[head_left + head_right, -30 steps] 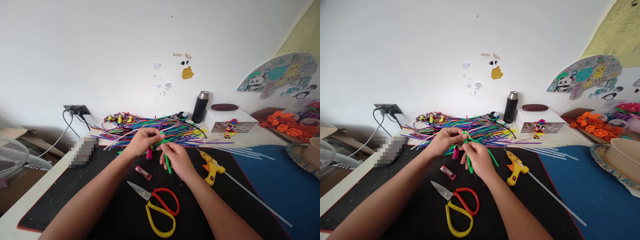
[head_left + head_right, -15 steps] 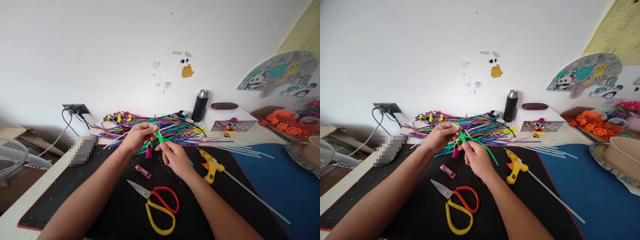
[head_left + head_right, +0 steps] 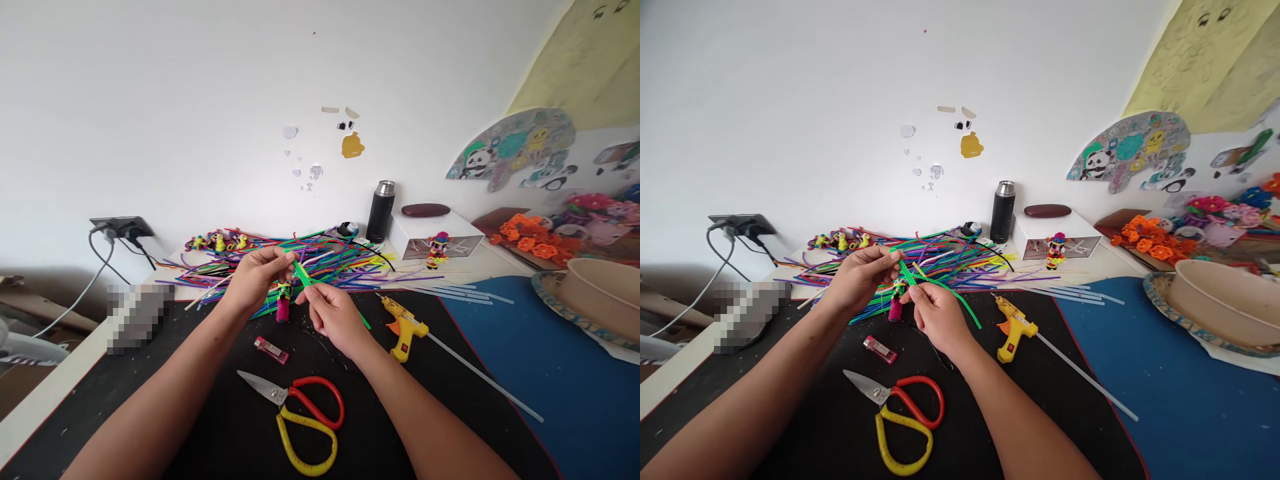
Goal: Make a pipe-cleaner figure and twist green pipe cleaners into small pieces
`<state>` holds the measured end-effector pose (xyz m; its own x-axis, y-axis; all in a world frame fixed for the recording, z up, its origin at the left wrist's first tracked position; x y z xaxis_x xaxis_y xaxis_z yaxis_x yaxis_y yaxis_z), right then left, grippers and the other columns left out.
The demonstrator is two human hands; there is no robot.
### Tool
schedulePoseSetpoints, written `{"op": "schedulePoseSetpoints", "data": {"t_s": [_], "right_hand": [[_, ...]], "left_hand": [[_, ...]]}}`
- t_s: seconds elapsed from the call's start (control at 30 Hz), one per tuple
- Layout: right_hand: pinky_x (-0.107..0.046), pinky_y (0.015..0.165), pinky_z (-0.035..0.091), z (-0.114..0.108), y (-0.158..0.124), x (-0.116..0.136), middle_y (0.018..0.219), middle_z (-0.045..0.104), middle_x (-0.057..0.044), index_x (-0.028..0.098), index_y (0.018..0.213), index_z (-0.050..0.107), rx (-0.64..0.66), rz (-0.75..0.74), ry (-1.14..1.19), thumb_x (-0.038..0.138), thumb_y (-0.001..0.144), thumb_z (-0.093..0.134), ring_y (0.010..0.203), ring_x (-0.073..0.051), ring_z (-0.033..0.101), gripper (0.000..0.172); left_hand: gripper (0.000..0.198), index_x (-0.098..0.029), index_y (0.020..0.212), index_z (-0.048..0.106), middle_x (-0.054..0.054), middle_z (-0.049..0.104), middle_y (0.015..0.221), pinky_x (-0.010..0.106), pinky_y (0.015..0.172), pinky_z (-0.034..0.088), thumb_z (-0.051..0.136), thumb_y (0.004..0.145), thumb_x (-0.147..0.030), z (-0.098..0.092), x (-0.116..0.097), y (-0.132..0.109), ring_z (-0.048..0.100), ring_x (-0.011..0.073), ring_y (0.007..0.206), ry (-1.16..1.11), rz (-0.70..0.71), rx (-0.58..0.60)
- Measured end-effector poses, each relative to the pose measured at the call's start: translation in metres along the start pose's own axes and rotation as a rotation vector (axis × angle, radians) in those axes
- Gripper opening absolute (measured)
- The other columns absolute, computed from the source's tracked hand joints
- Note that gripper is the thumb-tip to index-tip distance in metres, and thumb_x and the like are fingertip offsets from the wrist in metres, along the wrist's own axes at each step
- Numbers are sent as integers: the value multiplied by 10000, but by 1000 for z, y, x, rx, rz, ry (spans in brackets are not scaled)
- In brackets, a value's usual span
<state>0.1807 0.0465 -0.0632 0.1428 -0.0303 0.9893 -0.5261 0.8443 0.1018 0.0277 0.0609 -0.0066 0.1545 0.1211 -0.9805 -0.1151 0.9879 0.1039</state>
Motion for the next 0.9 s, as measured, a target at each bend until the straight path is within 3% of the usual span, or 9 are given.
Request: {"op": "schedulePoseSetpoints", "data": {"t_s": [0.13,0.3,0.63,0.8,0.9], "right_hand": [[-238,408,271,1,-1,1,490,471,81,179,896,690,-1,30,41,652,964,587,387,-88,347,489],[-237,407,258,2,-2,1,492,486,72,170,876,701,11,43,9,629,972,570,378,-84,367,487],[-239,420,289,2,-2,-2,585,566,50,188,943,663,-23,13,29,628,980,588,392,-89,430,447],[-240,466,347,0,-5,-3,649,577,44,222,1078,677,-74,-59,-183,608,985,639,466,-116,495,399],[-247,498,362,-1,-6,-5,655,611,26,226,1025,677,-74,-60,-282,607,1028,578,494,-129,525,394]], "left_hand": [[394,-134,693,764,17,667,604,182,506,432,1018,608,-423,-4,-2,2,567,85,532,-75,-22,-16],[411,-132,752,797,16,676,642,171,501,451,1041,554,-396,-20,-8,6,591,89,559,-146,32,-124],[411,-124,719,778,23,673,636,171,495,469,1040,551,-391,-25,-6,9,603,96,556,-144,27,-148],[404,-139,665,735,18,673,631,183,498,475,1034,550,-386,-27,-9,9,596,98,539,-126,41,-182],[390,-140,668,728,17,675,632,192,505,483,1024,569,-373,-27,-10,8,592,97,533,-127,48,-180]]}}
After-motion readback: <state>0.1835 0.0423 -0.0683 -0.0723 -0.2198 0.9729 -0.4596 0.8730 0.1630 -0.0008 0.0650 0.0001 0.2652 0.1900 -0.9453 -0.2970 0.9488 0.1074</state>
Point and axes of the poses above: each hand's wrist, its own y-axis towards the middle knuckle, its own z-axis out of the palm, x = y × z, the point moved 7 cm from there along y, towards the middle knuckle
